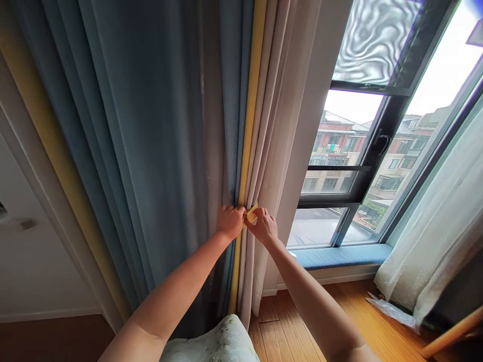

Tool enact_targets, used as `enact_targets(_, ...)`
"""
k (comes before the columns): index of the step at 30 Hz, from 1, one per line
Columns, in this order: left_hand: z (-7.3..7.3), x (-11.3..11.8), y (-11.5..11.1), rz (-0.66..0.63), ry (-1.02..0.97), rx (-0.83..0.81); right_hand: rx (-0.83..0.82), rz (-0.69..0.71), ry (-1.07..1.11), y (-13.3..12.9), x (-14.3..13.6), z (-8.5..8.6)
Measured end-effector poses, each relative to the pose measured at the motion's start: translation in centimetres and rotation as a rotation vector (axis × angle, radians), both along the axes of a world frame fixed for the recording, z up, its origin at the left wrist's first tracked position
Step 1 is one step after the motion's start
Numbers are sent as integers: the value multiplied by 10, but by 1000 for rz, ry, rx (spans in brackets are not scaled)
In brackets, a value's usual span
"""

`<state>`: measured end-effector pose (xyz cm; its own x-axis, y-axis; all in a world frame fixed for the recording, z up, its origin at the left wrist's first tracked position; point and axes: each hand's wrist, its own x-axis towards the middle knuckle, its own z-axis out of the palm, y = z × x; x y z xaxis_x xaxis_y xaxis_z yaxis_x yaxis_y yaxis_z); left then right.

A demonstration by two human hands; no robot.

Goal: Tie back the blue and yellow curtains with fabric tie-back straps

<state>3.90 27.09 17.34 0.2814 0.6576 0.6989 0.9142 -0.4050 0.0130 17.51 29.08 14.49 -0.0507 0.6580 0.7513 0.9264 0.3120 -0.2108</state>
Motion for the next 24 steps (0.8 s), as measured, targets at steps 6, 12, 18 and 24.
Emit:
enact_targets(6, 2, 2, -1, -14, 6, -44, 0, 86, 9, -7, 1, -4)
enact_targets(12, 2, 0, 0, -2, 63, -30, -35, 125, -32, -9, 6, -1)
enact_targets(18, 1, -3, -2, -19, 84, -36, -67, 128, -30, -10, 9, -3)
enact_targets(24, 0, -6, -3, -47, 106, -20, -64, 134, -63, -11, 9, -4)
